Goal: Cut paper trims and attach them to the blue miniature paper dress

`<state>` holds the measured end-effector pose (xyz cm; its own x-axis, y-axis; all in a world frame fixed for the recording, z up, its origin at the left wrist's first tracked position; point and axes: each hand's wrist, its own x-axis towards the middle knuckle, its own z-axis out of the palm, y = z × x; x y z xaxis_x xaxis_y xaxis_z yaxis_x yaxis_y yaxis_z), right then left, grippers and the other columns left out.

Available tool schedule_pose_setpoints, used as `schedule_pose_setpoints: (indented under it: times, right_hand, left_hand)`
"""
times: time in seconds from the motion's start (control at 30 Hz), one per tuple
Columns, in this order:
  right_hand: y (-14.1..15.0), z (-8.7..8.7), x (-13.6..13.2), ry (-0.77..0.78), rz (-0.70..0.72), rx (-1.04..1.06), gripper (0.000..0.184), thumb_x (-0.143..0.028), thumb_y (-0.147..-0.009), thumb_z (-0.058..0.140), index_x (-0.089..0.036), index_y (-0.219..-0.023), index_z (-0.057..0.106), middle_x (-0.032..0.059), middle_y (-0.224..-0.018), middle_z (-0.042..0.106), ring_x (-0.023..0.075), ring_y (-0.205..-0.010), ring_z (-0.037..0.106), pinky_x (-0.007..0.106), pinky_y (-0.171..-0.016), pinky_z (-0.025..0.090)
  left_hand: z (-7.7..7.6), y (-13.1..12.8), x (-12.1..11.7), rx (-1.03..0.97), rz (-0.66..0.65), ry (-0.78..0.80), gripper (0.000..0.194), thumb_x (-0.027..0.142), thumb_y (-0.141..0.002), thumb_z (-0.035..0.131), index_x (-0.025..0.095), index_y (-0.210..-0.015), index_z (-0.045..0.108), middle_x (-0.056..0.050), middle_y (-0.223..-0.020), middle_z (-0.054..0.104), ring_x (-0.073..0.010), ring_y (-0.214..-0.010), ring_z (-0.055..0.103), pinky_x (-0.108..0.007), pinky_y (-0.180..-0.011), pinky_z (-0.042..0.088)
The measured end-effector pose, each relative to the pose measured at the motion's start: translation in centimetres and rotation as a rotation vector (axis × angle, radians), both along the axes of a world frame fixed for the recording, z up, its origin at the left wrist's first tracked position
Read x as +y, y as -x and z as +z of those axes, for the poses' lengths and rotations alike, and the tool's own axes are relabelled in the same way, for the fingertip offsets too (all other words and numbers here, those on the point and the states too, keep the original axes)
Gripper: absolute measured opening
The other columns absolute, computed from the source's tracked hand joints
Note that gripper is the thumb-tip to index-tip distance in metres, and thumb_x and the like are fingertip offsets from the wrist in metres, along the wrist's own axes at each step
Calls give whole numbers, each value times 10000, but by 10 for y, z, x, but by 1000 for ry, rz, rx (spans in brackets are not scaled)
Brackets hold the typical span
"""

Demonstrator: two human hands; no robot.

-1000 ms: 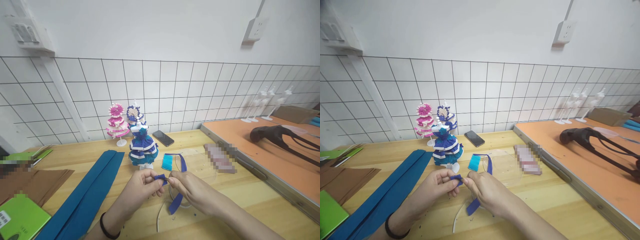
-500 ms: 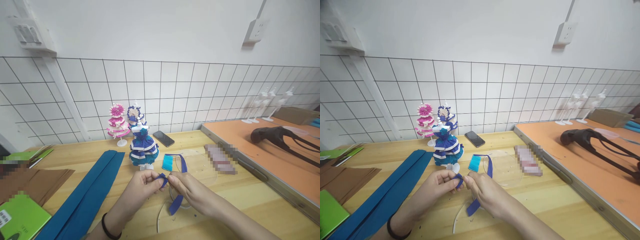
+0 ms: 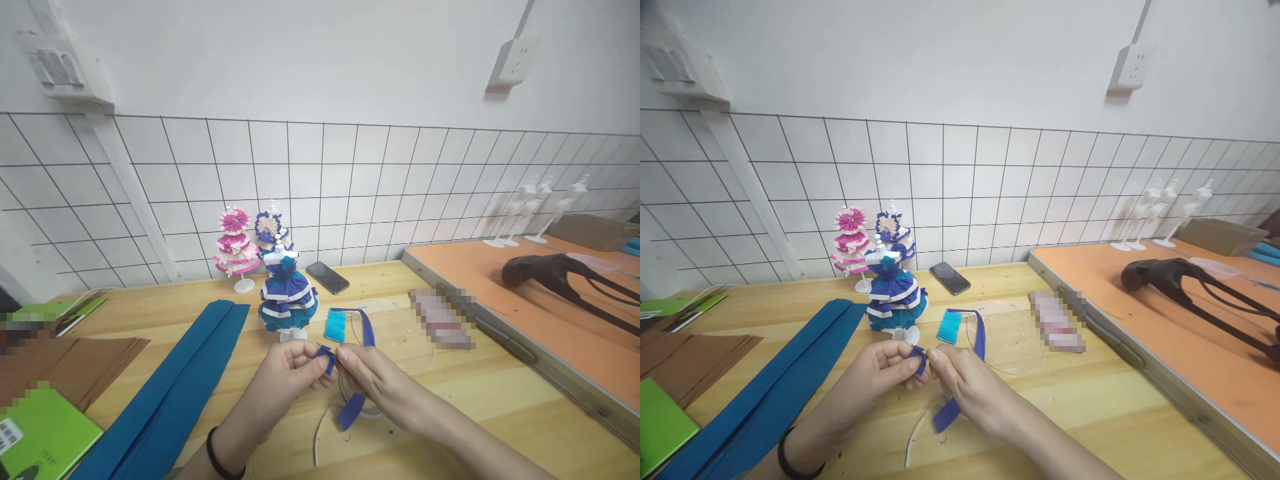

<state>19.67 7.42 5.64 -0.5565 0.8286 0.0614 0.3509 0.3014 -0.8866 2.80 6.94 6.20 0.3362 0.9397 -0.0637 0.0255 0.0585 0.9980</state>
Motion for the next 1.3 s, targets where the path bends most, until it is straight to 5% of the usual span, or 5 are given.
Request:
schedule_pose_setpoints:
  times: [1.3]
  right_hand:
    - [6, 4, -5, 67, 1, 131, 447, -457, -906, 204, -178, -659, 452, -60, -551, 292, 85, -486, 248, 212, -458, 236]
  left_hand:
    - [-10, -4, -1, -117, -17, 39, 214, 336, -758, 556, 133, -695, 583, -61, -672, 677, -146, -630, 585, -262, -623, 418]
